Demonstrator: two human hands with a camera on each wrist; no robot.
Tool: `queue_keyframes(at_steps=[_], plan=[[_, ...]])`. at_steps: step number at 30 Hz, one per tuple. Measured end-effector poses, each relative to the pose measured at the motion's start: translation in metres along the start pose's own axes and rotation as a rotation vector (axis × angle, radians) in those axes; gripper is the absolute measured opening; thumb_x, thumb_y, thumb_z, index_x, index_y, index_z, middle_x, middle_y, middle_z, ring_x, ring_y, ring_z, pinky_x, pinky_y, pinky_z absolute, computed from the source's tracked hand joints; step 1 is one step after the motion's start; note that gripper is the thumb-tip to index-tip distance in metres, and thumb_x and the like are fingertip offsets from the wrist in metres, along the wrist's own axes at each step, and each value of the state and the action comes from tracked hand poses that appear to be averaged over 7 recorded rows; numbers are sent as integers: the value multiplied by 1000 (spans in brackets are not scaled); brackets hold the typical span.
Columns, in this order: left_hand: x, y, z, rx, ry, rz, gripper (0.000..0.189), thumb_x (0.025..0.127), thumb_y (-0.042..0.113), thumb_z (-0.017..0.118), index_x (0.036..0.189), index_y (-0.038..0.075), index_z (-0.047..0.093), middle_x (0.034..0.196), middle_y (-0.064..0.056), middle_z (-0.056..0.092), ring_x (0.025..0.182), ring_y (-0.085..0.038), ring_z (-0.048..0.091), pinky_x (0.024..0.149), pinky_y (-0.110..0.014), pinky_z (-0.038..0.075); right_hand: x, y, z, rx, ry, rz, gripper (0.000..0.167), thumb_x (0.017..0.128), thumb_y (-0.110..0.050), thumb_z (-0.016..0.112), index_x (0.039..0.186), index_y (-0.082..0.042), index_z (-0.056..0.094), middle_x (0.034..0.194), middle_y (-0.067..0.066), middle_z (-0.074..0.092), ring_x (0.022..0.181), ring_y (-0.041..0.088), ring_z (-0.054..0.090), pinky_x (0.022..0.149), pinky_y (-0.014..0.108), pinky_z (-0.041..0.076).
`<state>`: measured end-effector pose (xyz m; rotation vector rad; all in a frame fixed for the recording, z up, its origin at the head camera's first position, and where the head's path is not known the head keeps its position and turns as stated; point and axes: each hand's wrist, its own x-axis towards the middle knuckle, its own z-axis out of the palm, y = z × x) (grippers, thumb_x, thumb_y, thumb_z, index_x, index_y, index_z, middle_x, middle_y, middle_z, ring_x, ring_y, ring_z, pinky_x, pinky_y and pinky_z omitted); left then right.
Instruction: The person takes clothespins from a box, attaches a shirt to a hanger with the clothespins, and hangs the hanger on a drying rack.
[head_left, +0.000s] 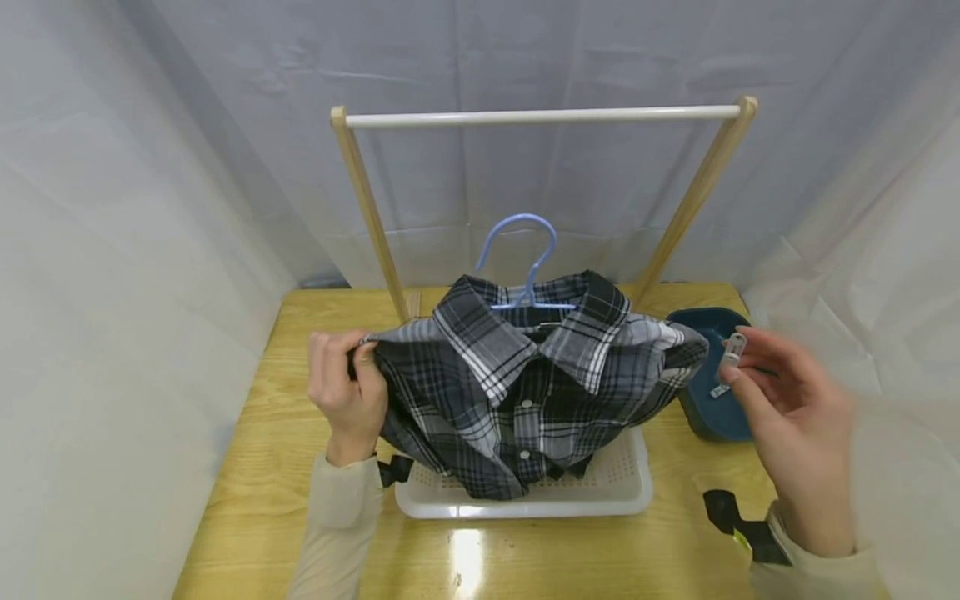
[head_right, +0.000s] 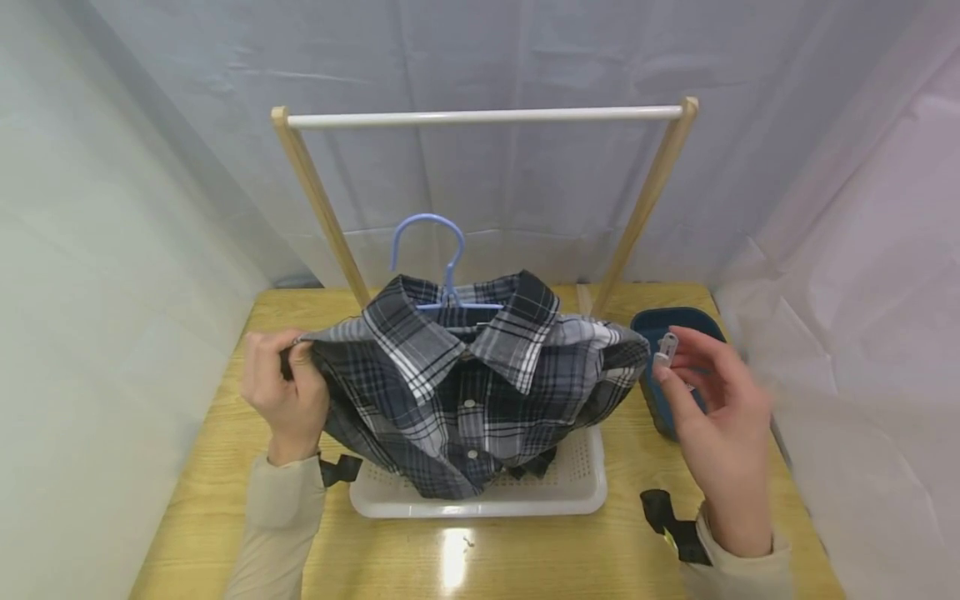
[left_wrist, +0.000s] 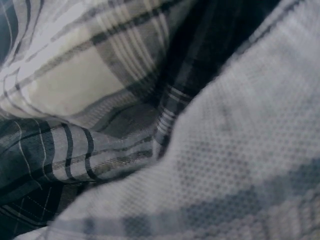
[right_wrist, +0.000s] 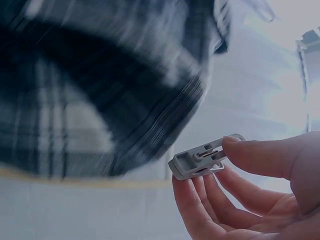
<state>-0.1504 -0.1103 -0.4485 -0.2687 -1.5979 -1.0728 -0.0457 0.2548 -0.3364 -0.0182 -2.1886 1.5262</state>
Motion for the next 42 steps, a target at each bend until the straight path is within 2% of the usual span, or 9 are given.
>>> queue_keyframes(at_steps=[2,9,16,26,34,42], plan=[[1,1,0,1,2,-2,42,101,28,56,77,-7,60,66,-18,48,55,-32,37,57,-38,31,-1,-6,7,22,-26,-17,44,81,27,62,123,15,60,105,10,67,93,15,64,82,17,51],[1,-2,0,-12,6,5,42,100,28,57,77,-6,60,65,-19,49,55,-32,37,56,-37,31,0,-28,35,213,-129,-111,44,78,33,58,121,21,57,109,19,64,99,22,62,86,23,51],[-1,-2,-1,-11,7,-4,42,100,29,57,77,-6,60,65,-19,49,55,-32,37,57,-36,30,6,-53,61,234,-261,-184,49,76,34,59,123,18,58,116,23,62,103,27,60,88,28,51],[-2,-3,-2,-8,7,-3,41,100,28,58,78,-6,60,66,-18,50,55,-32,38,56,-36,31,12,-81,88,200,-358,-231,50,79,26,66,125,8,62,118,22,62,103,27,61,90,34,52],[-3,-4,-1,-5,3,-7,41,100,28,58,78,-6,60,66,-18,49,55,-32,38,56,-36,31,22,-89,111,226,-433,-278,52,76,28,68,124,8,62,113,19,64,101,26,62,89,37,53],[1,1,-1,-4,2,-10,42,100,28,58,76,-7,59,65,-19,49,55,-33,38,56,-36,31,23,-95,139,246,-505,-292,45,81,22,68,123,9,61,113,14,64,103,25,64,88,38,54]])
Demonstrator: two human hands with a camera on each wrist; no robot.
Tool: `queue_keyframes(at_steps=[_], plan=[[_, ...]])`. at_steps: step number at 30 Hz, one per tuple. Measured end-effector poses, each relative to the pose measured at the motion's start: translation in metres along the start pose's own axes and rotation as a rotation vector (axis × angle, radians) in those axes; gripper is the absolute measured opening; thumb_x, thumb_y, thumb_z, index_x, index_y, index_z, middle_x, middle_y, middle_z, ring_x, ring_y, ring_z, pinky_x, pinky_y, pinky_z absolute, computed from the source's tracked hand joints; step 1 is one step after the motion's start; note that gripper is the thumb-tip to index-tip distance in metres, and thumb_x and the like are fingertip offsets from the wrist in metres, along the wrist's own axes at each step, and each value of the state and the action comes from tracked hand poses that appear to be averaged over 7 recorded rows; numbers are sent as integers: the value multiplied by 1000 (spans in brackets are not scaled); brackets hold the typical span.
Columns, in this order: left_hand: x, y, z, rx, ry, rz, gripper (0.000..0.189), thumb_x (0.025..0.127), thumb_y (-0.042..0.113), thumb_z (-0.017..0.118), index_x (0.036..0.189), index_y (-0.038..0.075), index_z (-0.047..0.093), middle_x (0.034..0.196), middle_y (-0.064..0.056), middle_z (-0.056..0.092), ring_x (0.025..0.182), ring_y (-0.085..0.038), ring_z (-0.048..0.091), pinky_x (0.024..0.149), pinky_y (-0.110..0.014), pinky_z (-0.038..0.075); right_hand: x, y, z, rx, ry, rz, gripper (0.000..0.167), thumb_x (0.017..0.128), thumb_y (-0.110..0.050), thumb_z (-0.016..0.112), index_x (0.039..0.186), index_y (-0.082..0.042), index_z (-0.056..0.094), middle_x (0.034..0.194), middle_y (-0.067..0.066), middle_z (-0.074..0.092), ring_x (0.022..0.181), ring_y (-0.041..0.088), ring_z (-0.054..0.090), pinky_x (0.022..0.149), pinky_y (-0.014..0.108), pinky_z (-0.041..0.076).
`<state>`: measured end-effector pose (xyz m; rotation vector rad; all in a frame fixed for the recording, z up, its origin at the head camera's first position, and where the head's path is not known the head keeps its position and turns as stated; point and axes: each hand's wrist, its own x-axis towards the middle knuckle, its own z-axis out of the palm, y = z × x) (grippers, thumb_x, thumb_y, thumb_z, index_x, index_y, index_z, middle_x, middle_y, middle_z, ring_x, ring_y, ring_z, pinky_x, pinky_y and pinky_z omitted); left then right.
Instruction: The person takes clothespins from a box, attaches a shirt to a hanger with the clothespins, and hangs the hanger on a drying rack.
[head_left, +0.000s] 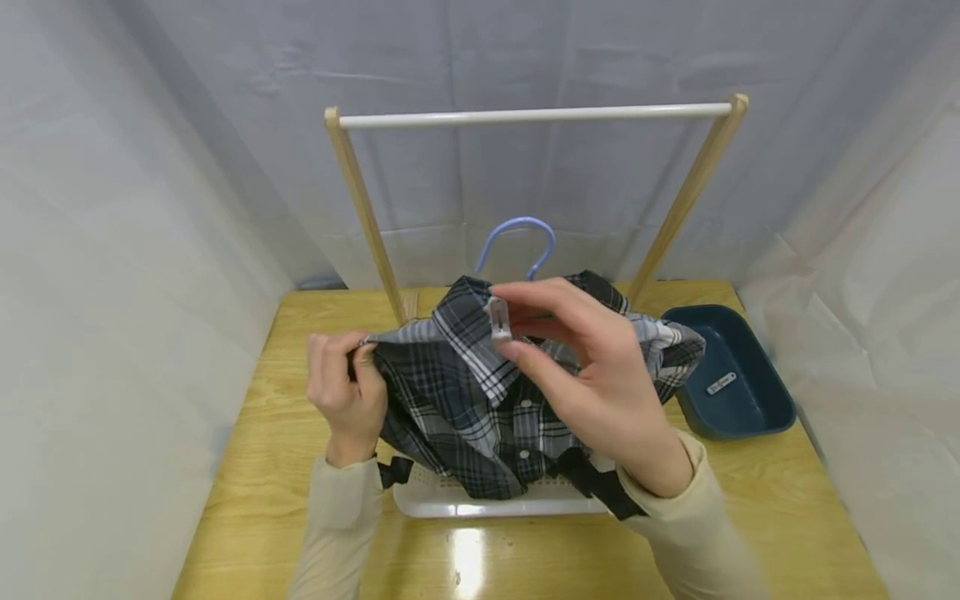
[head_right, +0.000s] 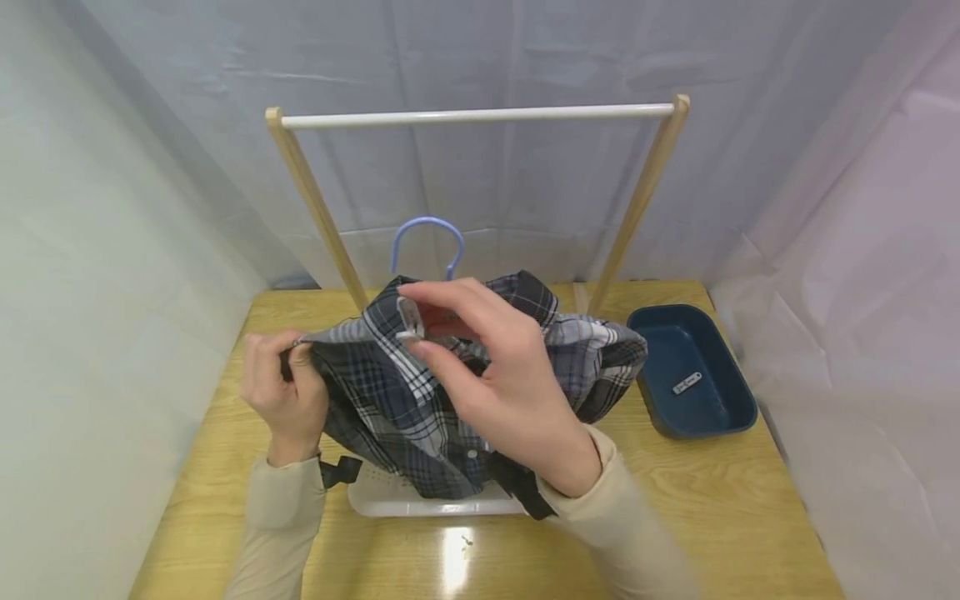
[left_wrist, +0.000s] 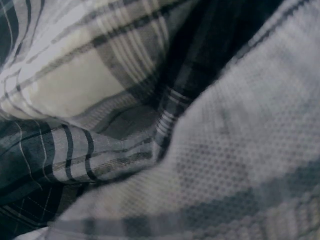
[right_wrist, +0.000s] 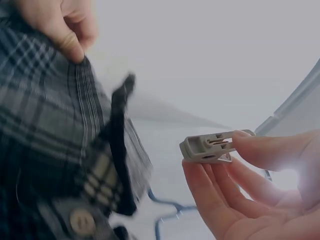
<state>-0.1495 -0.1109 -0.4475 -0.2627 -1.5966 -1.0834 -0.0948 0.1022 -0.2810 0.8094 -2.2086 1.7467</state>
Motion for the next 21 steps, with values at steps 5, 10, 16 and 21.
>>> queue_keyframes(at_steps=[5,10,16,21], plan=[[2,4,1,7,2,-5,43,100,28,57,77,-7,59,66,-19,49,56,-33,39,56,-37,32,5,4,15,44,-28,-1,44,83,20,67,126,9,59,117,16,64,106,24,64,88,36,54],[2,4,0,16,2,-10,42,100,29,57,77,-7,59,66,-19,49,56,-33,39,56,-37,32,13,10,30,33,-34,-54,42,86,16,68,126,8,59,115,18,64,104,25,66,88,34,55],[-1,-1,-2,19,2,-12,43,99,31,59,78,-6,61,66,-19,51,55,-34,40,56,-37,32,23,15,46,-39,-34,-93,38,88,11,68,125,8,58,116,18,64,104,20,66,88,30,54],[-3,-3,-3,21,3,-8,43,99,31,59,78,-6,62,67,-18,52,55,-34,41,56,-37,32,28,17,57,-85,-65,-117,35,90,11,65,124,8,57,115,17,62,104,20,65,88,27,53]])
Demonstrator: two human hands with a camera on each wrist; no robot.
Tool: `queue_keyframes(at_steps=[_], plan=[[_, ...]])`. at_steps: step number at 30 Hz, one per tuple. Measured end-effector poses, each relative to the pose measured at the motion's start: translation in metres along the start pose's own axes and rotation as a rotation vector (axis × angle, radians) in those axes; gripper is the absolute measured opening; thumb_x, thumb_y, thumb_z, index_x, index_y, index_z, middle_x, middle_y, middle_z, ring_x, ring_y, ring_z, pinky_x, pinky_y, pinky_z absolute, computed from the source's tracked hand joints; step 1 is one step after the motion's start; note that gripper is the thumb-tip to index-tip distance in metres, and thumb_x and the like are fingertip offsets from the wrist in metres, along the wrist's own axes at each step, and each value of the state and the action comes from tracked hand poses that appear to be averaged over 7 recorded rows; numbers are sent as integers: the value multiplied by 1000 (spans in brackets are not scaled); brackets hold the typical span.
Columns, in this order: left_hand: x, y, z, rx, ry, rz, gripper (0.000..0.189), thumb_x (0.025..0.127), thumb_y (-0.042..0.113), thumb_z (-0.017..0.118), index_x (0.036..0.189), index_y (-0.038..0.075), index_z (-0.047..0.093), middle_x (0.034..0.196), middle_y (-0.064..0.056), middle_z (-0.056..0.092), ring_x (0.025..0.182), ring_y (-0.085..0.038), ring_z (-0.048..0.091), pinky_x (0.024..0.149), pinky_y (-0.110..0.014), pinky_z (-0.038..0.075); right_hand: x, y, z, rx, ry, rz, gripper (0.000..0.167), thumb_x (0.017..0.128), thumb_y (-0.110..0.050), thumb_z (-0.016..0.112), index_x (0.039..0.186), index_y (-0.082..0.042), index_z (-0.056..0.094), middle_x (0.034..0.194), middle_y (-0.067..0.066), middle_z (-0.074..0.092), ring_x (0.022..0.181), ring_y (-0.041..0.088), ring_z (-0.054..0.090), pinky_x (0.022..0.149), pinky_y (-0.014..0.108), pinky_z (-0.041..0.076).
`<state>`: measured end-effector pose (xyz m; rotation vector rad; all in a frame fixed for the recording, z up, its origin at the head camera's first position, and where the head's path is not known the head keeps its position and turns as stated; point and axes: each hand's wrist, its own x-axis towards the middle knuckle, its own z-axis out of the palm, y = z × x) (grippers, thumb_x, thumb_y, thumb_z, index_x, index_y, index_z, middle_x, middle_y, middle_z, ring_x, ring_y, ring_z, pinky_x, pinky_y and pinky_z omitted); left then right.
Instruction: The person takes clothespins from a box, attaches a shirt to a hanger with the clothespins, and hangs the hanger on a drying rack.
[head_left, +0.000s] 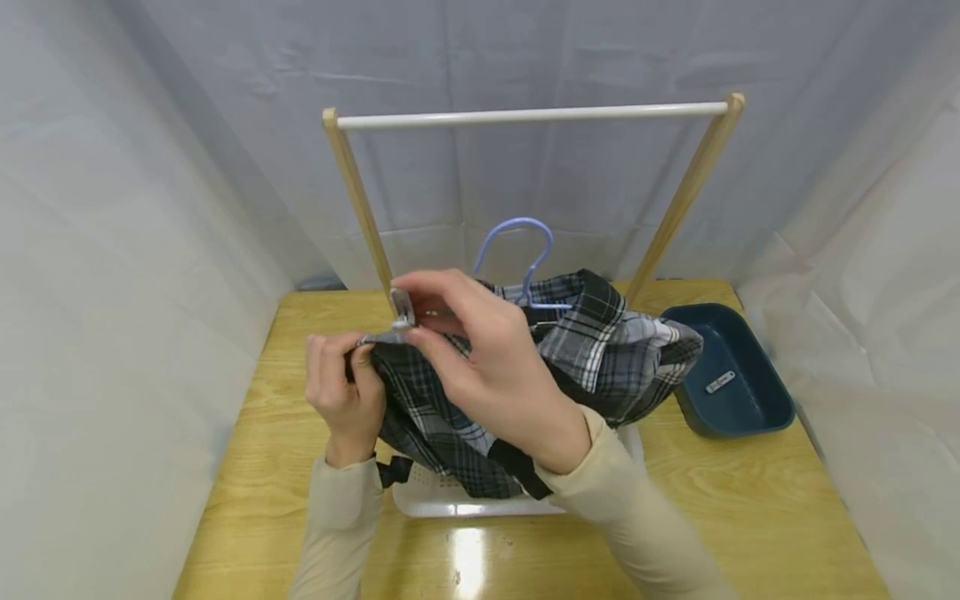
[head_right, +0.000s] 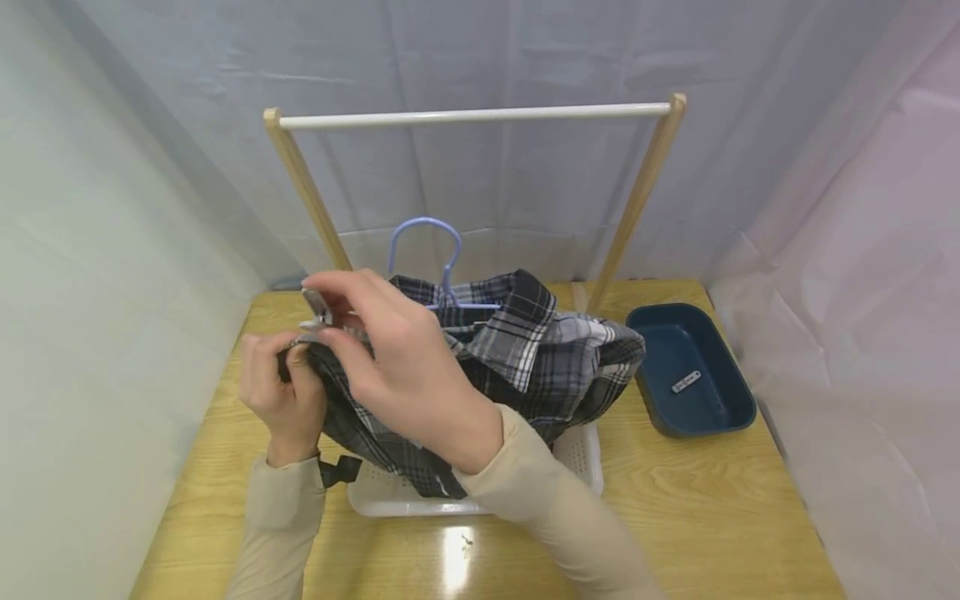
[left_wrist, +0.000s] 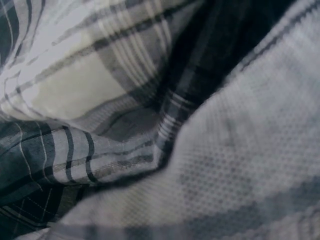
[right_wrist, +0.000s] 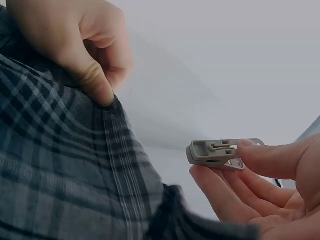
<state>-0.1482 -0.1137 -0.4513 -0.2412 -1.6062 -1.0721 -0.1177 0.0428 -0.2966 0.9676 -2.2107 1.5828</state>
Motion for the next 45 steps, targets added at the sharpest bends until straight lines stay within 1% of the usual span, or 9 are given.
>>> queue_keyframes(at_steps=[8,14,18,23,29,32,37,41,45], plan=[[0,1,-1,5,-5,10,44,100,34,57,80,-5,62,67,-18,52,54,-33,40,56,-38,32,8,5,12,-110,-28,7,28,94,10,61,121,7,57,110,16,62,101,20,64,88,18,50],[2,2,-1,2,1,11,44,99,33,57,79,-5,62,66,-18,53,54,-33,41,56,-38,33,10,9,17,-197,-31,14,25,94,8,61,118,5,58,107,13,64,96,19,66,84,15,49],[3,3,-1,-4,8,10,44,99,33,58,78,-6,62,66,-18,53,55,-34,43,56,-39,34,9,10,20,-272,-42,-5,22,96,3,62,118,3,59,106,12,65,90,18,66,77,16,49],[4,4,0,-3,14,16,45,99,33,58,77,-6,61,66,-19,53,55,-35,43,56,-39,33,10,10,25,-398,-37,-33,20,94,3,63,114,2,60,101,10,65,78,17,65,65,21,50],[3,3,0,-7,19,24,45,99,33,58,77,-6,61,65,-18,52,54,-34,41,56,-39,32,10,9,30,-509,-40,-38,20,93,2,65,112,0,61,101,8,66,72,16,65,56,25,51],[3,3,1,-4,20,33,45,100,33,57,77,-6,61,65,-17,52,53,-33,40,55,-38,31,9,9,31,-529,-53,-26,21,93,2,65,113,0,61,101,8,66,69,16,64,54,27,50],[3,3,1,-4,17,31,45,100,33,56,77,-5,61,65,-18,52,53,-33,39,55,-39,31,9,7,30,-520,-78,-5,22,94,0,63,116,-1,62,102,9,65,66,14,60,53,27,49],[4,4,1,-7,16,23,46,100,34,57,77,-6,61,65,-18,52,53,-34,40,56,-39,31,10,7,29,-495,-63,-10,20,96,-7,64,115,-1,63,101,8,66,66,13,60,56,25,49],[5,5,2,-7,16,19,46,100,34,56,78,-6,61,65,-18,53,54,-34,40,56,-40,31,11,7,30,-474,-47,-5,19,96,-8,65,114,0,63,99,8,67,67,12,60,58,24,49]])
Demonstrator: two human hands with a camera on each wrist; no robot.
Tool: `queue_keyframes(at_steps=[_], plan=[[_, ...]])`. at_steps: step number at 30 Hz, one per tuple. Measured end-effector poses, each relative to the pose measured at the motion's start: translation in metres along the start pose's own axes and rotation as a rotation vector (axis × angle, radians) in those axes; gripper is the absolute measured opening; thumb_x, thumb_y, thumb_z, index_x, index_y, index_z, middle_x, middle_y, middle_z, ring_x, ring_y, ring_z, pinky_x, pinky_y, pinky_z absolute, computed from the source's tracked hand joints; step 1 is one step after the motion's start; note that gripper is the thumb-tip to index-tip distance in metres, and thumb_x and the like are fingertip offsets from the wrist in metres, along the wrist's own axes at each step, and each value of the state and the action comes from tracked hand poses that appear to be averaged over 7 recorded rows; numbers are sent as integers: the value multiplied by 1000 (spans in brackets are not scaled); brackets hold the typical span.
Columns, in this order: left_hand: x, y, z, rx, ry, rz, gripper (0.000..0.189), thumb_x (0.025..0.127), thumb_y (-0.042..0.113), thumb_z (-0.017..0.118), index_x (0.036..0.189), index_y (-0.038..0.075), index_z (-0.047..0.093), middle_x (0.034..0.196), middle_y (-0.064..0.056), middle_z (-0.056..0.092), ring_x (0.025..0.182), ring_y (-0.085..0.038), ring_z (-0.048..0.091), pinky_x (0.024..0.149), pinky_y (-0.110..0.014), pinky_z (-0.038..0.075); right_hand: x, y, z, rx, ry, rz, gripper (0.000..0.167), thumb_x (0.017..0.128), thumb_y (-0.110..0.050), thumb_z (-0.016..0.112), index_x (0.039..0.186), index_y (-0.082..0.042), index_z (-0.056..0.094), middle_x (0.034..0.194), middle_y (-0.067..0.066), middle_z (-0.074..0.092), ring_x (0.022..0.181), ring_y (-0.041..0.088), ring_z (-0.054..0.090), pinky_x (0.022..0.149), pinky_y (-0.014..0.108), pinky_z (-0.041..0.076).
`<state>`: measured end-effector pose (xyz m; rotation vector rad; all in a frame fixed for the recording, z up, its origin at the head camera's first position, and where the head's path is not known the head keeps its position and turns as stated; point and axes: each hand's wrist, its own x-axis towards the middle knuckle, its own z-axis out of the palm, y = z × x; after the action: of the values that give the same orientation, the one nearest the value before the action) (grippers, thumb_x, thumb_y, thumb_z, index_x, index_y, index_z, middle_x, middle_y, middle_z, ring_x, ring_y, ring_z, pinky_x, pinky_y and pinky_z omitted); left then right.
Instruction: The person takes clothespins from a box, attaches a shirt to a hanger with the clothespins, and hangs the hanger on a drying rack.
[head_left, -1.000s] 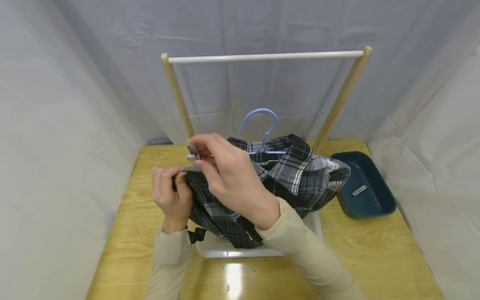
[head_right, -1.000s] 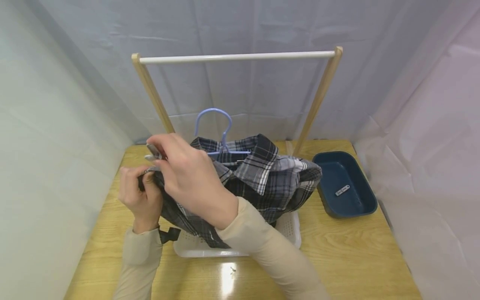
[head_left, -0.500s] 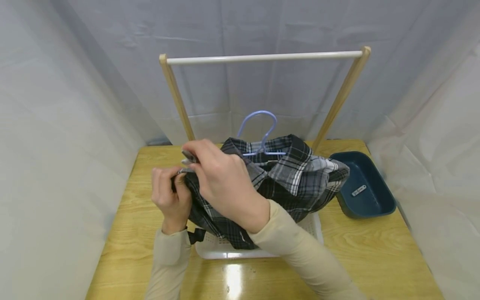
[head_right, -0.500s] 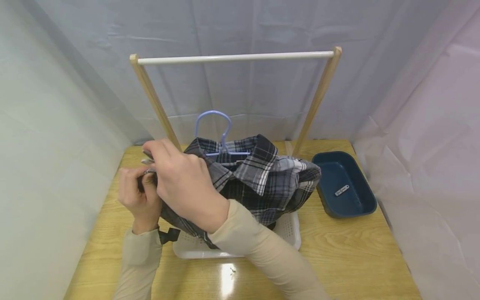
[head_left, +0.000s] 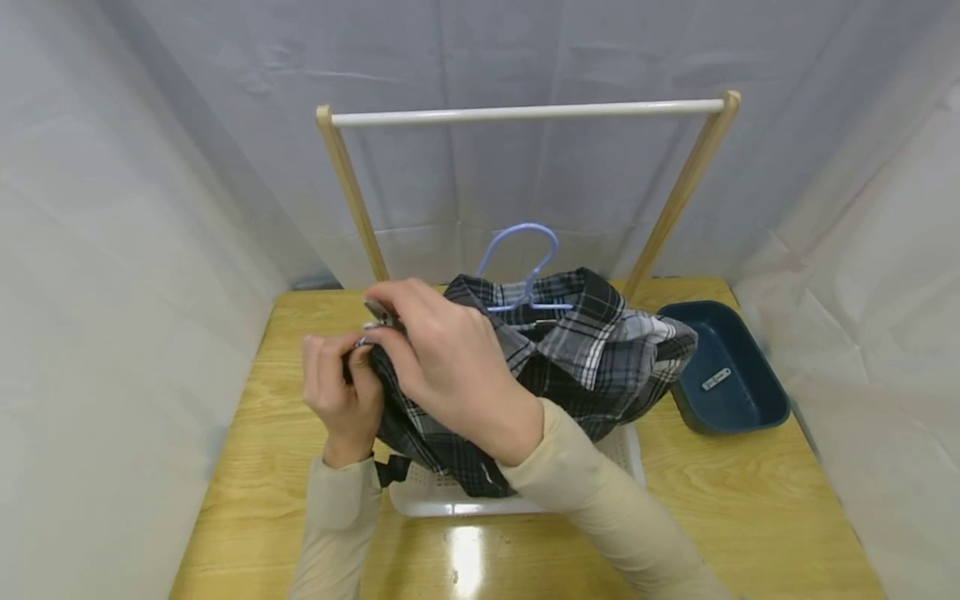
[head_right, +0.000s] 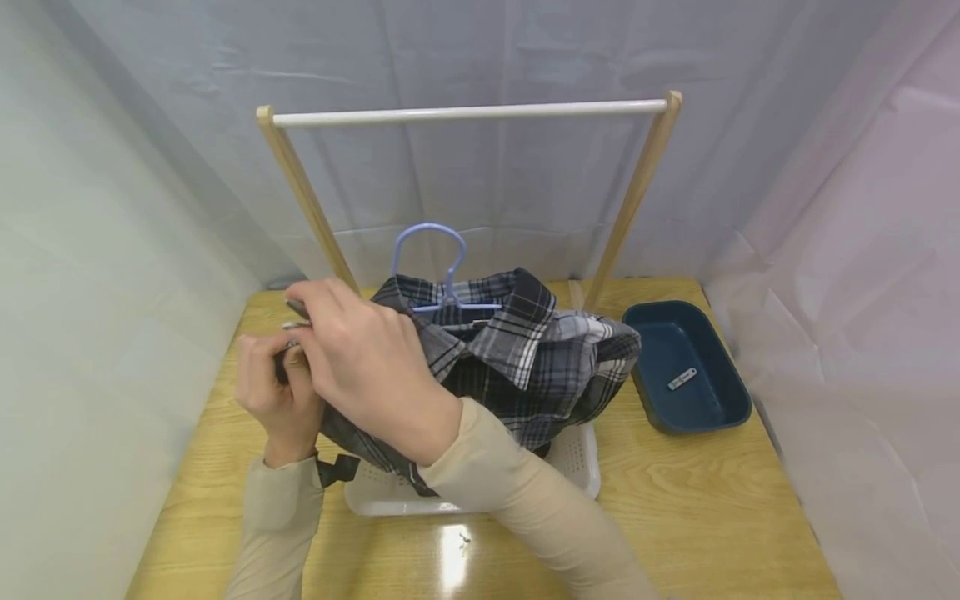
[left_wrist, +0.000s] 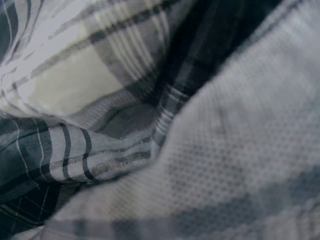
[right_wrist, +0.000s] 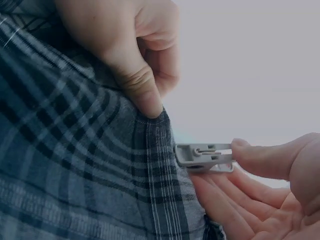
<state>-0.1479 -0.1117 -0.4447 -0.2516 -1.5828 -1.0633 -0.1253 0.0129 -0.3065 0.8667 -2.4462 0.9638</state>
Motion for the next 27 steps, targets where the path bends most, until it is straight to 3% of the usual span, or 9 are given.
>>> queue_keyframes(at_steps=[19,27], plan=[[0,-2,1,10,2,11,45,101,34,55,77,-4,60,64,-17,49,52,-32,36,55,-38,30,2,2,2,7,20,8,19,96,-10,66,113,0,64,93,6,65,68,12,59,59,24,48],[0,-2,2,10,8,7,45,100,33,56,77,-4,60,63,-17,49,52,-32,37,55,-38,30,2,2,3,-17,32,37,18,97,-6,64,113,1,62,98,9,65,71,15,62,59,26,50]])
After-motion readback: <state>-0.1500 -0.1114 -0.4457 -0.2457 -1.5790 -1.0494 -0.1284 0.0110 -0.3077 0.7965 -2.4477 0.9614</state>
